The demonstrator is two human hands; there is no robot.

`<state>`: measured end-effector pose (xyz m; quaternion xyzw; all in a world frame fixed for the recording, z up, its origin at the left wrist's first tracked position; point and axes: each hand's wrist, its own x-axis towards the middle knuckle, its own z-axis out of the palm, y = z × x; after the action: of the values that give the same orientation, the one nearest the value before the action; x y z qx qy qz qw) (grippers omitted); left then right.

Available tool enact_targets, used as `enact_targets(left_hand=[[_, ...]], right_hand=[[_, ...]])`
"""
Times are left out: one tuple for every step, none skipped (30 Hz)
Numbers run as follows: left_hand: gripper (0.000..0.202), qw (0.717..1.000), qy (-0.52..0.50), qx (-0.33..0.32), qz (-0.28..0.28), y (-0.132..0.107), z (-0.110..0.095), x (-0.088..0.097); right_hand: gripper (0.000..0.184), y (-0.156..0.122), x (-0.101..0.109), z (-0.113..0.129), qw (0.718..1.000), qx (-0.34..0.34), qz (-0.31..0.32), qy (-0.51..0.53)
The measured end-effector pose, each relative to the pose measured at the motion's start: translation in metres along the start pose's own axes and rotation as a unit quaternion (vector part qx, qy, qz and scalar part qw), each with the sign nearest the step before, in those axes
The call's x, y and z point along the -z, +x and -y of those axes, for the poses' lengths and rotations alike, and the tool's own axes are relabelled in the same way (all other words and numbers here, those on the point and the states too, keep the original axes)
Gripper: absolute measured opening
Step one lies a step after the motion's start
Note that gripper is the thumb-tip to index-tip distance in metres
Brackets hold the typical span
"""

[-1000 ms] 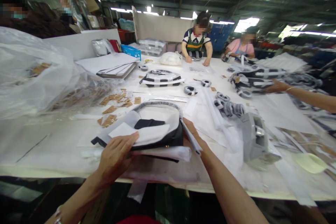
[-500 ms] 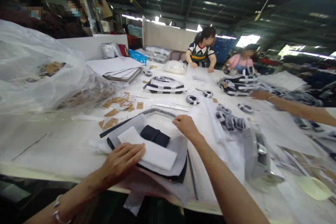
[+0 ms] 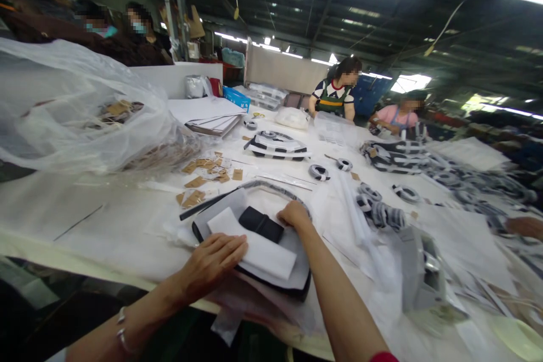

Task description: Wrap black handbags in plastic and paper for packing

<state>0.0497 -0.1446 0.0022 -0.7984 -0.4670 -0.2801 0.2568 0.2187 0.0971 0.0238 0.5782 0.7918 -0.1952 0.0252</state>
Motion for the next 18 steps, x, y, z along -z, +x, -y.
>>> enact_targets(left_hand=[[0.031, 1.000, 0.000, 0.001, -0.001, -0.001, 0.000, -0.001], [0.031, 1.000, 0.001, 0.001, -0.002, -0.001, 0.000, -0.002], [0.030, 1.000, 0.002, 0.002, -0.003, -0.002, 0.000, -0.003], [0.029, 1.000, 0.004, 0.003, -0.005, -0.002, -0.001, -0.003], [0.029, 1.000, 0.004, 0.002, -0.008, -0.002, -0.001, -0.004], [0.029, 1.000, 0.004, 0.002, -0.011, -0.002, -0.001, -0.004], [0.029, 1.000, 0.003, 0.002, -0.014, -0.002, -0.001, -0.004], [0.029, 1.000, 0.002, 0.003, -0.016, -0.002, -0.001, -0.003], [0.029, 1.000, 0.002, 0.004, -0.015, -0.002, -0.001, -0.003], [0.029, 1.000, 0.002, 0.005, -0.014, -0.002, -0.001, -0.003], [0.029, 1.000, 0.003, 0.005, -0.013, -0.002, -0.002, -0.003], [0.029, 1.000, 0.003, 0.006, -0.014, -0.002, -0.002, -0.004], [0.029, 1.000, 0.004, 0.007, -0.015, -0.003, -0.002, -0.004], [0.029, 1.000, 0.004, 0.008, -0.017, -0.003, -0.003, -0.004], [0.030, 1.000, 0.003, 0.010, -0.018, -0.003, -0.003, -0.004], [0.030, 1.000, 0.002, 0.012, -0.018, -0.003, -0.003, -0.004], [0.030, 1.000, 0.001, 0.016, -0.017, -0.003, -0.003, -0.004], [0.031, 1.000, -0.001, 0.018, -0.016, -0.003, -0.003, -0.004]], right_hand=[[0.015, -0.001, -0.001, -0.002, 1.000, -0.006, 0.002, 0.003], [0.014, -0.002, -0.001, -0.003, 1.000, -0.014, 0.003, 0.006], [0.014, -0.003, -0.001, -0.004, 1.000, -0.021, 0.000, 0.007], [0.016, -0.004, -0.001, -0.005, 1.000, -0.025, -0.010, 0.005], [0.020, -0.004, 0.000, -0.005, 0.999, -0.025, -0.024, 0.001], [0.026, -0.004, 0.000, -0.005, 0.999, -0.024, -0.039, -0.004], [0.031, -0.004, 0.000, -0.004, 0.998, -0.020, -0.052, -0.011], [0.037, -0.003, 0.000, -0.002, 0.998, -0.018, -0.063, -0.018], [0.043, -0.002, 0.000, 0.000, 0.997, -0.017, -0.071, -0.025], [0.048, 0.000, -0.001, 0.002, 0.996, -0.019, -0.078, -0.029], [0.052, 0.003, -0.001, 0.004, 0.996, -0.023, -0.083, -0.032], [0.055, 0.006, -0.001, 0.005, 0.995, -0.027, -0.086, -0.031], [0.055, 0.009, -0.001, 0.005, 0.995, -0.030, -0.088, -0.027], [0.051, 0.013, 0.000, 0.005, 0.995, -0.033, -0.088, -0.021], [0.044, 0.016, 0.001, 0.004, 0.996, -0.033, -0.084, -0.013], [0.035, 0.019, 0.002, 0.003, 0.996, -0.032, -0.078, -0.002], [0.025, 0.022, 0.002, 0.002, 0.997, -0.031, -0.070, 0.011], [0.017, 0.023, 0.003, 0.001, 0.997, -0.028, -0.061, 0.028]])
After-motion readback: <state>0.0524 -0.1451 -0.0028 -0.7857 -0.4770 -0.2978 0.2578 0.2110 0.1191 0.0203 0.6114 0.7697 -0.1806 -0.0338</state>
